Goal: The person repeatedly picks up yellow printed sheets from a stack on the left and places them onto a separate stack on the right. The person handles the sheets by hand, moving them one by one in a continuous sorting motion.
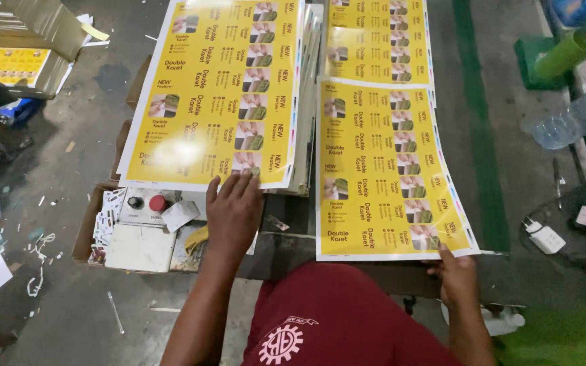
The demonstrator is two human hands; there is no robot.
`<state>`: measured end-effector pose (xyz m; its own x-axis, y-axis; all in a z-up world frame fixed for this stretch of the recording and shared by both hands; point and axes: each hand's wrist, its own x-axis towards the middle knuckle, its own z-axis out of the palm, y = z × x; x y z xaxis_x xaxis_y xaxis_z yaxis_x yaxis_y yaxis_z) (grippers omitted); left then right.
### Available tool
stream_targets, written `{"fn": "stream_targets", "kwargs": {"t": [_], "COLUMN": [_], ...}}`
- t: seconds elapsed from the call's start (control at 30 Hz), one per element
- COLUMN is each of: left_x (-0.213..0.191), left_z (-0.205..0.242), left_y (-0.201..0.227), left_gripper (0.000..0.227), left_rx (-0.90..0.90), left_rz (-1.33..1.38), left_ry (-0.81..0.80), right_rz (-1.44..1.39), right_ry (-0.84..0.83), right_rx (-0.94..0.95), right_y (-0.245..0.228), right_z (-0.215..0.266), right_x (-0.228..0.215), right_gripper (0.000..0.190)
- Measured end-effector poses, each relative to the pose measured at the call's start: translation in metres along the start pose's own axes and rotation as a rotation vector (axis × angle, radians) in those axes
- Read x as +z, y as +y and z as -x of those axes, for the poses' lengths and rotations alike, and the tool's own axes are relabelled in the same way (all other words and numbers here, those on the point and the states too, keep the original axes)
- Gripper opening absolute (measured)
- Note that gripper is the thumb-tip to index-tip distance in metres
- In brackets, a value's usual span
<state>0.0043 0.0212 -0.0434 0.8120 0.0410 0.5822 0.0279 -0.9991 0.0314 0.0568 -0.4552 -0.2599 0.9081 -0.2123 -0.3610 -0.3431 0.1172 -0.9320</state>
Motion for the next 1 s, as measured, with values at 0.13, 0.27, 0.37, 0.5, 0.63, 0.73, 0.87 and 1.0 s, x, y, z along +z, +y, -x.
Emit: {"fn": "stream_targets", "kwargs": {"t": [0.13,0.27,0.37,0.5,0.63,0.73,0.87,1.0], "left_x": [-0.015,-0.031,-0.019,0.003,0.003,-0.006,-0.010,-0.008], "left_z": [-0.007,-0.011,-0.005,0.006,0.009,0.010,0.013,0.012], "left_y": [-0.003,0.007,0.005,-0.001,0.001,0.002,0.000,0.003], "left_gripper": [0.025,0.015,0.009,0.009,0.010,0.009,0.010,0.012], "left_rx": [-0.025,0.009,0.046,0.065,0.063,0.070,0.031,0.018], "left_rz": [0.116,0.201,0.205,0.179,0.169,0.166,0.220,0.254], "left_ry": [-0.005,0.095,0.122,0.159,0.163,0.160,0.097,0.075], "right_rz": [0.042,0.018,0.012,-0.040,-0.030,-0.090,-0.049,-0.082], "right_ry": [0.039,-0.010,-0.013,-0.011,-0.014,-0.041,-0.130,-0.111], "right_rx": [-0.018,-0.008,-0.077,-0.126,-0.183,-0.189,-0.093,-0.104], "right_y": [0.007,0.010,0.022,0.025,0.008,-0.003,-0.011,0.014], "right_z": [-0.001,0.000,-0.005,-0.015,-0.029,-0.036,-0.041,-0.091], "right_x": [-0.006,-0.004,0.010,0.032,0.057,0.066,0.065,0.058], "right_gripper": [0.022,0.027,0.027,0.025,0.023,0.026,0.027,0.029]}}
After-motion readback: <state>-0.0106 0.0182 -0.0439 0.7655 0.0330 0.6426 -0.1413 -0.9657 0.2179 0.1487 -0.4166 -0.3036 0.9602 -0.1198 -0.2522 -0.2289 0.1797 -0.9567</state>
